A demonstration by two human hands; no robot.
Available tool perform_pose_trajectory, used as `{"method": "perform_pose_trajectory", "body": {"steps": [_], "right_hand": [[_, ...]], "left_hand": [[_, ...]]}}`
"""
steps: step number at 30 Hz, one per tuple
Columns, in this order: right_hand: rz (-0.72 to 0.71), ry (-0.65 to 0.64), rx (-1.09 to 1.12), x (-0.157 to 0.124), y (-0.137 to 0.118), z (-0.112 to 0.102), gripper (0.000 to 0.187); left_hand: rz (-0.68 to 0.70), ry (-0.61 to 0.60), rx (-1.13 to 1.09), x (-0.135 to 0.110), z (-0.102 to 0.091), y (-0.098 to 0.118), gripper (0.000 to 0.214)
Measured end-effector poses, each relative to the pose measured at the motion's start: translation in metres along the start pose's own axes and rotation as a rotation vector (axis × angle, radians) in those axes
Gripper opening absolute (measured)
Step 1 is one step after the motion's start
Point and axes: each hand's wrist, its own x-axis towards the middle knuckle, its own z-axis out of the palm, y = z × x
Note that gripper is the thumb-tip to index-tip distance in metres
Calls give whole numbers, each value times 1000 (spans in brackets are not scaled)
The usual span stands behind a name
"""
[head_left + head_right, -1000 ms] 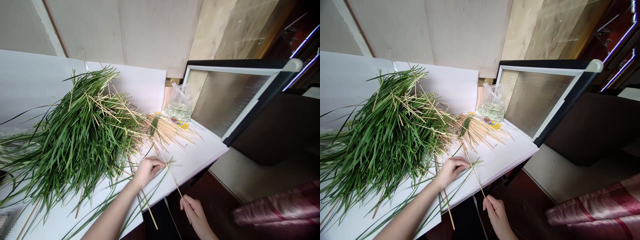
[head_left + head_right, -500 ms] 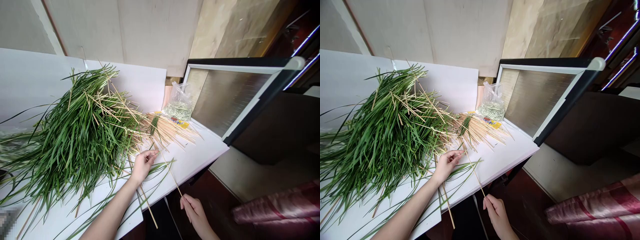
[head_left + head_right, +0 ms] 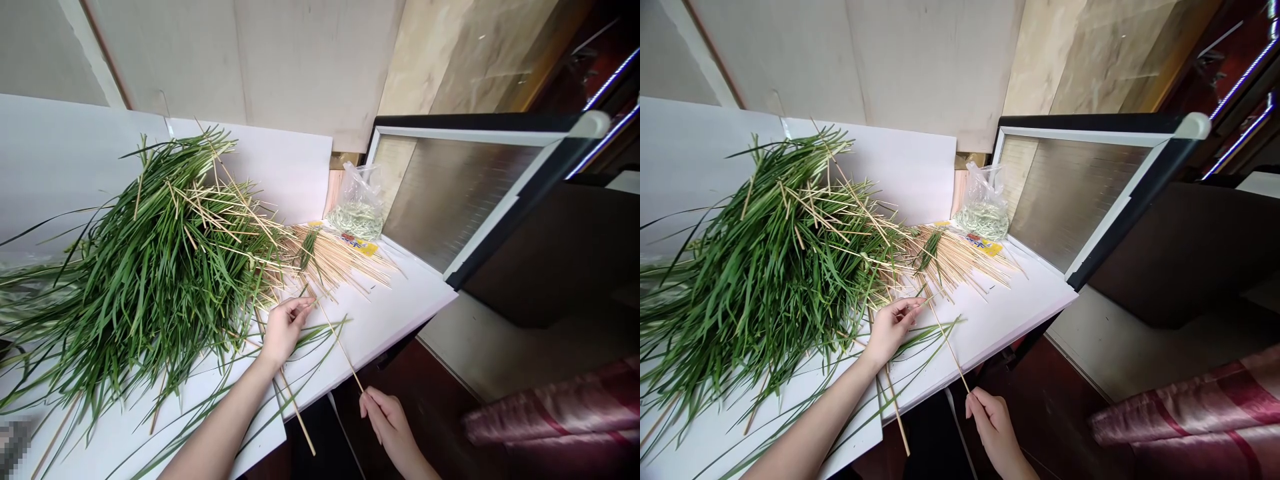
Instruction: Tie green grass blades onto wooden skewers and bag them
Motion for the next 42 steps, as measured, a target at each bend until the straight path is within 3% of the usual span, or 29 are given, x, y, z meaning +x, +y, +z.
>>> {"method": "perform_pose_trajectory", "body": {"steps": [15,28,37,42], "right_hand": [[9,-3,7,0,-1,0,52],[7,5,8,0,1,0,53],[-6,20,13,-1,2,1,53],[12,15,27,-1,1,1,52]], "left_hand": [[12,-11,12,0,0,-4,31],[359,31,296,-4,-5,4,22],[415,32,359,-5,-5,5,22],[411,-31,362,-8,-3,8,23]]}}
